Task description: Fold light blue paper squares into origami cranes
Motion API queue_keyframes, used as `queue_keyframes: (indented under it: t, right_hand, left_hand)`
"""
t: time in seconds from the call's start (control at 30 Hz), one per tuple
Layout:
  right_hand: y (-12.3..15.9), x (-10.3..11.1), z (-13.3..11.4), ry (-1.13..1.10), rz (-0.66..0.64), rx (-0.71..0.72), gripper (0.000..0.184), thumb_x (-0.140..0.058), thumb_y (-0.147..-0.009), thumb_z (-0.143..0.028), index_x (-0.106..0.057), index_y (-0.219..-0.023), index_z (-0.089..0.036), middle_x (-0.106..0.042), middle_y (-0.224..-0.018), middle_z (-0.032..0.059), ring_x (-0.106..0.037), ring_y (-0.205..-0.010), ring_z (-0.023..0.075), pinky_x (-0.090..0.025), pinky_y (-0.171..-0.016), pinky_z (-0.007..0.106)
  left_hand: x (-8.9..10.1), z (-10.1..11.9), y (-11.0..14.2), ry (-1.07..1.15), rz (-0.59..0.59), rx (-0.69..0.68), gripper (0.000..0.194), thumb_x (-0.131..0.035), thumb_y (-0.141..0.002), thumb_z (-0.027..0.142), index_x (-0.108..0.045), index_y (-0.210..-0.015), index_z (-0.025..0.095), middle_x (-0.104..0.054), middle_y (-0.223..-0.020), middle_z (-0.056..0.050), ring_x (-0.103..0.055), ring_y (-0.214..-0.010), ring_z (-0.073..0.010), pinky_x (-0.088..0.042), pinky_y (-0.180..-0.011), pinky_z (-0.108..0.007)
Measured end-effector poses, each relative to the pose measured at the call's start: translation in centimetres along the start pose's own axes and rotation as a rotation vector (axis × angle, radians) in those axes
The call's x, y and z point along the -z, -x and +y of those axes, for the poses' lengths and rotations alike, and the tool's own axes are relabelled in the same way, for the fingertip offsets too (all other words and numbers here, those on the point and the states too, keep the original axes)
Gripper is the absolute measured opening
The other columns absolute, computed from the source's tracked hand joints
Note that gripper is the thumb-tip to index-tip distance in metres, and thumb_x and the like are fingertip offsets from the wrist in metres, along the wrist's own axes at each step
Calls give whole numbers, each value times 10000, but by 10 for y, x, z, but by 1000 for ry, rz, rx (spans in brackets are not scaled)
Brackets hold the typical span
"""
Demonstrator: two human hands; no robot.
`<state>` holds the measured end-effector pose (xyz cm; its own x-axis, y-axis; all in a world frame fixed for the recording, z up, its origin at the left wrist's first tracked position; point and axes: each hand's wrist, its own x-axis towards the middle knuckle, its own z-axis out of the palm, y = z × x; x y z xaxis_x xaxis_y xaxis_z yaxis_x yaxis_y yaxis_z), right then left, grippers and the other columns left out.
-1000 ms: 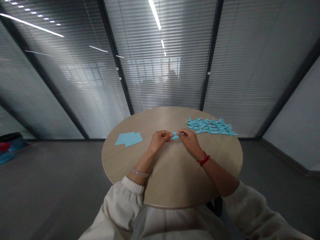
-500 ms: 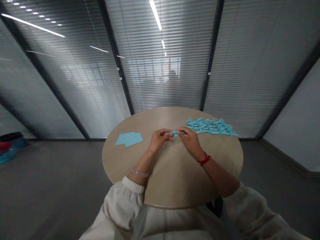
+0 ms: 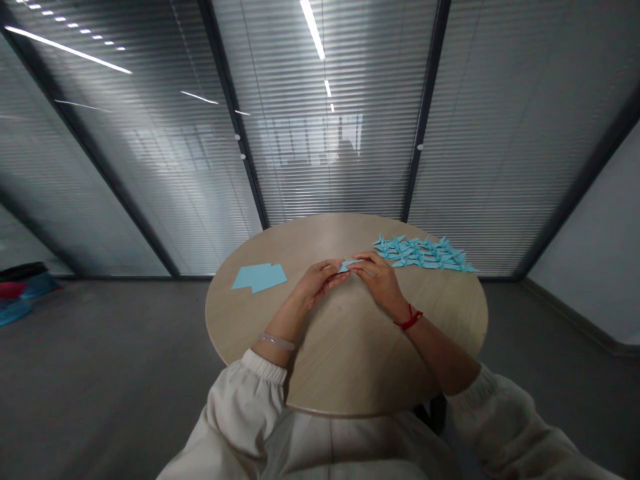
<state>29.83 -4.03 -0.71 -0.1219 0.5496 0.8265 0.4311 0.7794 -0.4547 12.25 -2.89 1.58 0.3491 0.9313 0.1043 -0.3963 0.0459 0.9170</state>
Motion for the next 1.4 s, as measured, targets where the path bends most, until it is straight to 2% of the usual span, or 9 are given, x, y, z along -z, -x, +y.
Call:
queue_keyframes:
  t: [0.1,0.2,0.33,0.47,0.7,0.9,1.07,1.4]
  right_hand:
    - [0,1,1,-7,-17,-29,177,-582,-891,-248,-745,-943,-295,-625,-1099,53,-591,-1038,205,-486,-930,389]
    - [-1,1,3,-13,-22,-59,165,-605,-872,-244,-750,-921,-307,-611,-1131,52,-570,-1075,213,-462,-966,413]
    - [0,0,5,-28,-29,-63,133,-642,-846,-254,-753,-910,-293,-586,-1203,58,-534,-1147,216,-422,-1018,421]
    - [0,0,4,-38,-70,-56,112,-653,-843,-267,-751,-897,-274,-573,-1228,67,-529,-1158,214,-409,-1028,408]
    - [0,-2,9,-23,-53,-97,137,-603,-876,-297,-732,-898,-258,-582,-1106,72,-556,-1072,208,-433,-980,379]
    - [1,-3,12,-27,-55,-111,159,-580,-888,-361,-690,-905,-247,-591,-1033,66,-559,-1032,213,-435,-950,365]
    - [-1,-2,10,-62,-93,-122,172,-572,-890,-380,-645,-864,-227,-620,-919,47,-569,-939,205,-438,-887,345]
    - [0,-4,8,-247,-167,-246,173,-580,-868,-370,-621,-847,-203,-662,-845,13,-620,-817,168,-460,-796,292]
  left_hand:
    - [-1,4,1,5,-42,19,195,-767,-663,176,-676,-824,115,-698,-866,-62,-650,-793,-137,-527,-839,-267]
    - [-4,8,6,-26,-20,15,273,-788,-627,192,-679,-867,120,-696,-900,-58,-641,-782,-124,-518,-807,-247]
    - [-6,10,12,-114,35,-44,339,-797,-635,258,-677,-916,111,-704,-892,-86,-648,-822,-160,-506,-775,-249]
    - [-5,8,16,-127,38,-78,369,-793,-653,315,-682,-927,96,-707,-837,-91,-651,-825,-179,-496,-759,-254]
    - [1,8,7,-182,-11,1,347,-826,-592,259,-707,-874,94,-712,-816,-73,-641,-730,-151,-498,-717,-250]
    - [7,2,0,-167,17,36,476,-851,-529,183,-698,-972,94,-722,-865,-65,-644,-729,-116,-507,-778,-242]
    - [5,0,1,-170,22,34,466,-855,-544,175,-693,-975,100,-726,-827,-64,-655,-720,-126,-521,-794,-272]
    - [4,1,3,-173,-5,50,504,-876,-538,185,-684,-996,97,-737,-847,-74,-680,-755,-146,-541,-839,-309]
